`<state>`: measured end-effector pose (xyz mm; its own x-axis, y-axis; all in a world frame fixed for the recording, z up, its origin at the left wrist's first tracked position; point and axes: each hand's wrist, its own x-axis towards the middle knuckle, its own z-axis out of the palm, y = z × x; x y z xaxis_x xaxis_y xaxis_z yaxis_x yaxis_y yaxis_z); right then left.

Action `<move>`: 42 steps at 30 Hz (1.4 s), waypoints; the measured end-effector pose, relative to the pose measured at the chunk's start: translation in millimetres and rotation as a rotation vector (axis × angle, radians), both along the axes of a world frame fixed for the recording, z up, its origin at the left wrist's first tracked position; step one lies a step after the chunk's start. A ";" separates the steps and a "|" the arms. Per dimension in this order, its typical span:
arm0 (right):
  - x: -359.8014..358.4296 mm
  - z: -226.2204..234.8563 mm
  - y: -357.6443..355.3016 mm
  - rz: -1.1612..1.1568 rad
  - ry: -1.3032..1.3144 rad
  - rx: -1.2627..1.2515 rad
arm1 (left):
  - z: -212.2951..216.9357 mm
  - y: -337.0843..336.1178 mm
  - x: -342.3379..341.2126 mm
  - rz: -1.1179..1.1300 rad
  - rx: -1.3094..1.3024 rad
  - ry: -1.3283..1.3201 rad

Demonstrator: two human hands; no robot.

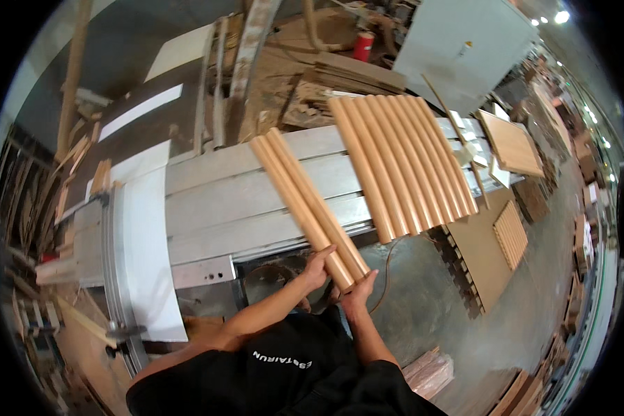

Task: The person stacks curved wooden pieces onto a cardboard sheet on the floor. They then unwrap a bundle of long wooden dowels and feed them one by one through a table saw to cut them into shorter segments.

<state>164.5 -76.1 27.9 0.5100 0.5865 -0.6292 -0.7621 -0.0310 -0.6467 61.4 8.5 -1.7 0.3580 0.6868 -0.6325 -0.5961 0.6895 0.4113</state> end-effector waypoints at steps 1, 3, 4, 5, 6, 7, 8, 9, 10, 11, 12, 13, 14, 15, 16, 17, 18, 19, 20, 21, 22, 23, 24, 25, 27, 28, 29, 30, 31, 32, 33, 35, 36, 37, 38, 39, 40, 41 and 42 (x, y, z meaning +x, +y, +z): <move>-2.5 14.6 3.9 0.012 -0.043 0.007 | 2.4 -0.2 1.2 0.005 -0.009 -0.002; 4.6 21.1 5.5 0.025 -0.070 0.088 | 13.7 2.1 8.7 -0.005 -0.020 -0.031; 6.3 15.1 9.0 -0.013 -0.127 0.047 | 17.6 2.6 12.3 -0.014 -0.026 -0.046; 8.1 8.8 13.1 -0.054 -0.184 0.006 | 21.2 3.5 14.3 -0.025 -0.033 -0.061; 6.3 9.4 18.7 -0.088 -0.232 -0.033 | 21.7 5.0 13.1 -0.030 -0.033 -0.022; 6.2 15.6 19.9 -0.058 -0.172 -0.045 | 22.2 6.4 12.4 -0.038 -0.034 0.016; 8.7 13.4 21.2 -0.054 -0.218 -0.059 | 22.7 7.5 12.5 -0.049 -0.035 0.055; 10.4 11.9 22.4 -0.061 -0.258 -0.072 | 22.7 8.7 13.0 -0.070 -0.024 0.054; 11.8 10.1 22.8 -0.071 -0.297 -0.085 | 22.6 9.9 14.7 -0.094 -0.013 0.054; 13.1 8.3 22.6 -0.082 -0.308 -0.094 | 22.5 10.7 16.5 -0.120 -0.003 0.052; 16.2 12.8 26.5 -0.095 -0.322 -0.097 | 21.5 13.3 19.8 -0.135 -0.012 0.064; 19.9 15.8 29.9 -0.110 -0.335 -0.102 | 20.4 15.3 22.5 -0.150 -0.021 0.076; 24.3 16.1 32.7 -0.116 -0.338 -0.080 | 19.3 18.4 26.4 -0.167 -0.031 0.087; 26.9 15.3 32.0 -0.124 -0.339 -0.063 | 16.3 20.7 30.1 -0.189 -0.026 0.080; 29.3 14.6 31.5 -0.130 -0.340 -0.046 | 13.2 24.5 34.3 -0.211 -0.020 0.073; 31.4 13.2 31.5 -0.122 -0.357 -0.072 | 10.2 27.9 37.6 -0.231 -0.015 0.066; 37.2 9.3 31.6 -0.118 -0.381 -0.100 | 15.6 30.6 43.8 -0.251 -0.024 0.084; 46.3 6.6 33.9 -0.112 -0.409 -0.124 | 27.2 34.6 52.5 -0.267 -0.027 0.097; 53.9 2.8 36.0 -0.153 -0.328 -0.106 | 36.0 38.0 60.3 -0.282 -0.030 0.109; 54.1 4.6 41.0 -0.183 -0.241 -0.082 | 36.8 40.5 62.1 -0.275 -0.002 0.077; 54.1 6.4 46.4 -0.212 -0.154 -0.059 | 36.8 44.5 65.6 -0.280 0.005 0.097; 53.6 8.9 49.3 -0.194 -0.170 -0.077 | 37.3 49.7 69.3 -0.284 0.012 0.117; 52.7 5.0 51.4 -0.203 -0.151 -0.057 | 38.1 54.5 72.5 -0.292 0.017 0.134; 54.0 -1.5 50.2 -0.208 -0.134 -0.040 | 38.5 57.8 76.2 -0.320 -0.015 0.152; 48.0 6.1 53.3 -0.176 -0.091 -0.063 | 36.3 65.2 73.6 -0.363 -0.089 0.194; 47.0 12.8 52.3 -0.175 -0.057 -0.054 | 34.2 68.2 66.3 -0.500 -0.150 0.147; 46.1 16.7 51.6 -0.175 -0.022 -0.044 | 32.3 72.7 51.2 -0.637 -0.211 0.099; 45.0 17.6 52.3 -0.175 0.016 -0.031 | 32.6 78.3 38.4 -0.773 -0.268 0.053; 52.6 -2.5 44.0 -0.154 0.024 0.053 | 49.4 71.2 40.5 -0.766 -0.304 0.377; 55.0 -0.5 38.5 -0.205 0.042 0.002 | 69.4 67.5 28.9 -0.834 -0.077 0.496; 50.8 15.8 41.6 -0.259 0.064 -0.037 | 81.4 73.7 8.1 -0.894 0.167 0.614; 48.0 19.2 48.5 -0.331 0.033 -0.038 | 48.8 110.0 -21.5 -0.436 0.847 0.989; 48.2 14.2 42.1 -0.320 -0.003 -0.052 | 62.2 142.9 -21.1 -0.395 0.632 1.045; 39.5 12.5 45.6 -0.271 -0.016 -0.052 | 29.3 179.2 -31.5 -0.185 0.685 1.175; 38.4 9.6 50.2 -0.256 -0.049 -0.052 | 36.6 209.6 -20.6 -0.198 0.686 1.147; 35.4 16.9 57.3 -0.304 -0.045 -0.107 | 46.2 239.9 -11.2 -0.208 0.686 1.122; 33.3 18.9 67.2 -0.321 -0.046 -0.104 | 58.8 262.7 -1.9 -0.270 0.690 1.152; 33.9 21.3 73.7 -0.335 -0.053 -0.107 | 65.8 278.6 8.3 -0.330 0.686 1.176; 30.2 22.3 77.8 -0.351 -0.050 -0.112 | 66.6 287.4 11.8 -0.398 0.683 1.208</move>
